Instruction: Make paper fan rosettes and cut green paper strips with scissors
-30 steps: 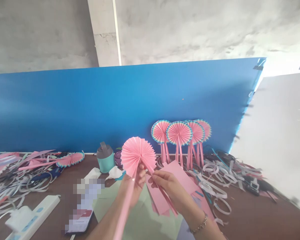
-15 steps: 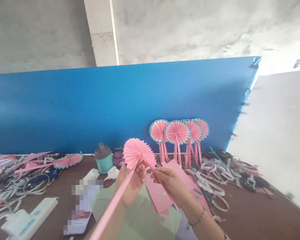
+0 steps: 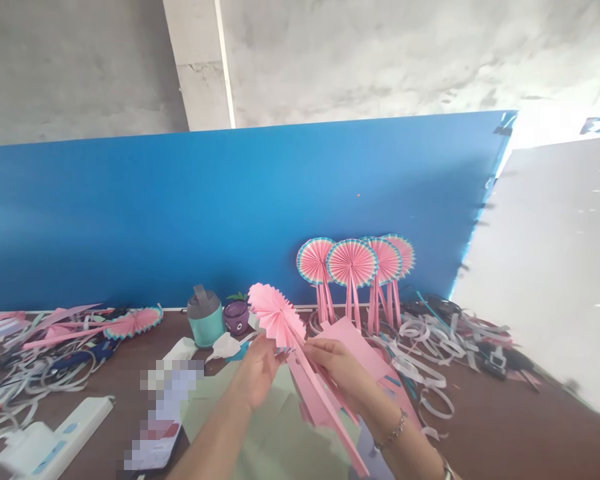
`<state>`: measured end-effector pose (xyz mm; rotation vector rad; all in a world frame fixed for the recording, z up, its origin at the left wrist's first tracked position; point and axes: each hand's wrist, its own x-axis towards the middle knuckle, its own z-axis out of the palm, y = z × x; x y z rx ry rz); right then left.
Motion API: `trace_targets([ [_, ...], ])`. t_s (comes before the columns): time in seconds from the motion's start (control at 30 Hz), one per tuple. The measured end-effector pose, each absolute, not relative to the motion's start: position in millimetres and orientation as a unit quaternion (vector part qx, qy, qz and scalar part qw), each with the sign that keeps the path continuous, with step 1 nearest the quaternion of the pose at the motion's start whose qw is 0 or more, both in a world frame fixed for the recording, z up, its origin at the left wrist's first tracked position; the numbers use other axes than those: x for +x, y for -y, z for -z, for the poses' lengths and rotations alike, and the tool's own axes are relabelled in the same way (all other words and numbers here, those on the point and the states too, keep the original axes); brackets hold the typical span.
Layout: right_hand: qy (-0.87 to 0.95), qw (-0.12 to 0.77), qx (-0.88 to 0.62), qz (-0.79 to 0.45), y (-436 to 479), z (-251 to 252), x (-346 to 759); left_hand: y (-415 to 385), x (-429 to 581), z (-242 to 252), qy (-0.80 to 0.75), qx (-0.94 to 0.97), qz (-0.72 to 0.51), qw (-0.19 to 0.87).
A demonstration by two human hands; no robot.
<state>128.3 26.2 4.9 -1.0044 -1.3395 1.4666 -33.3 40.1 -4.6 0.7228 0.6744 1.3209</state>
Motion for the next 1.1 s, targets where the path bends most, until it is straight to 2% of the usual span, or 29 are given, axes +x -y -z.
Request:
trace_targets([
  [0.33,0.590,0.335,-0.482,-0.554,-26.9,-3.1,131.2,-38.9,-28.4,2.9,-0.366,0.391,-0.609,0.585],
  [0.57,0.563,0.383,-0.444,-0.582,-30.4,11.8,123.8,-37.5,-29.3,4.1,-0.421,0.463,-0.574,0.528],
  [0.8,0.443,0.424,-0.295,-0.733,-32.6,4.4,132.1,-31.4,-22.4,-3.8,-0.456,0.407,-0.619,0.494],
  [0.9,0.386,0.413,-0.243,-0.788,-32.4,0.8,133.9,-34.2,-23.7,1.4,-0.474,0.391,-0.589,0.524],
  [0.97,0.360,0.390,-0.208,-0.822,-32.5,0.8,133.4,-35.2,-24.4,5.0,-0.453,0.401,-0.521,0.602],
  [1.1,0.346,0.351,-0.171,-0.853,-33.6,5.2,131.7,-32.3,-20.4,9.1,-0.310,0.414,-0.408,0.753],
])
